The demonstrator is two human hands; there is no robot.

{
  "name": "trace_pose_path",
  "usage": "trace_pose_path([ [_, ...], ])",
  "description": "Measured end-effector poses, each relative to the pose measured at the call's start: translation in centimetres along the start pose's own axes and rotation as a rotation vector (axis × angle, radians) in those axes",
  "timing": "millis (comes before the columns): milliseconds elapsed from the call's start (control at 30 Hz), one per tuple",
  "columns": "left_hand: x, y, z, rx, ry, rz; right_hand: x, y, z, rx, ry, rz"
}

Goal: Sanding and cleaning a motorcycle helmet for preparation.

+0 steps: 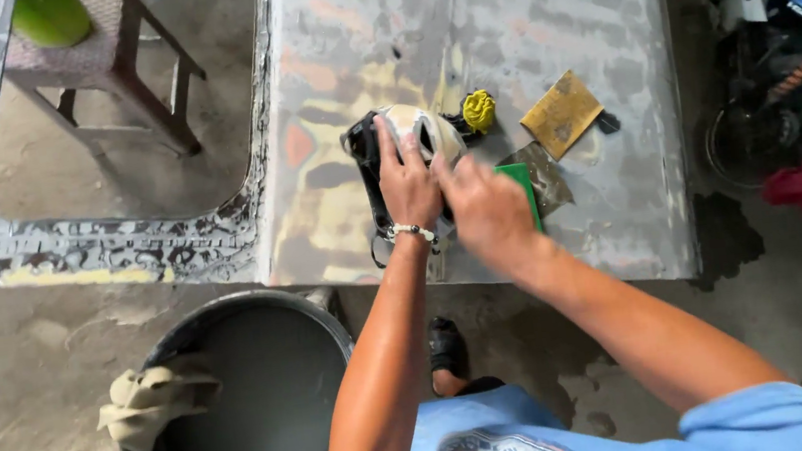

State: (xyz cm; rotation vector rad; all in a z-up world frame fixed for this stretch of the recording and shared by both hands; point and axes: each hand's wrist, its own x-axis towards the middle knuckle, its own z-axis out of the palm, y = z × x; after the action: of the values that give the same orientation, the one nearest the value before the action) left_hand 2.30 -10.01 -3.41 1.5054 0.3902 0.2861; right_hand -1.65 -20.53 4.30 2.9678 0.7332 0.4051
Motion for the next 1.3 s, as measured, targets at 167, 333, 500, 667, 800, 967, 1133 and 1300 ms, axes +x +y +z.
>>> trace_pose_path([
  [167,-1.7,0.7,-0.4,-0.108,-0.011,0.081,-0.1,-0.5,-0.1,-0.043,0.014,-0.023],
  [333,-2.3,-0.4,-0.7,-0.103,-0.001,0.131,-0.6,-1.5,-0.9,-0.073,0.002,-0.103],
  [500,-2.8,-1.0,0.1,-0.208,-0.09,0.18,-0.3,-0.2,-0.7,-0.114,0.01,-0.008],
  [667,-5.0,1.4,1.5,-0.115,-0.083,-0.017,-2.3,0.5,-0.8,-0.079,-0.079,0.092],
  [800,-3.3,0.0,2.1,-0.129,-0.079,0.045,-4.2,0.2,0.6,0.094,0.042,0.051],
  [967,-3.2,-1.2,2.0,-0.187,-0.096,0.117,-3.1,0.8,0.1,0.045,-0.041,0.19],
  [1133,-2.6,0.1,1.0,-0.251,-0.071,0.13,-3.8,-0.5,0.7,-0.003,-0.011,0.094],
  [1300,-2.4,-1.5,0.5,-0.187,-0.037,0.161,-2.9,-1.0,0.9,0.062,-0.053,0.07],
])
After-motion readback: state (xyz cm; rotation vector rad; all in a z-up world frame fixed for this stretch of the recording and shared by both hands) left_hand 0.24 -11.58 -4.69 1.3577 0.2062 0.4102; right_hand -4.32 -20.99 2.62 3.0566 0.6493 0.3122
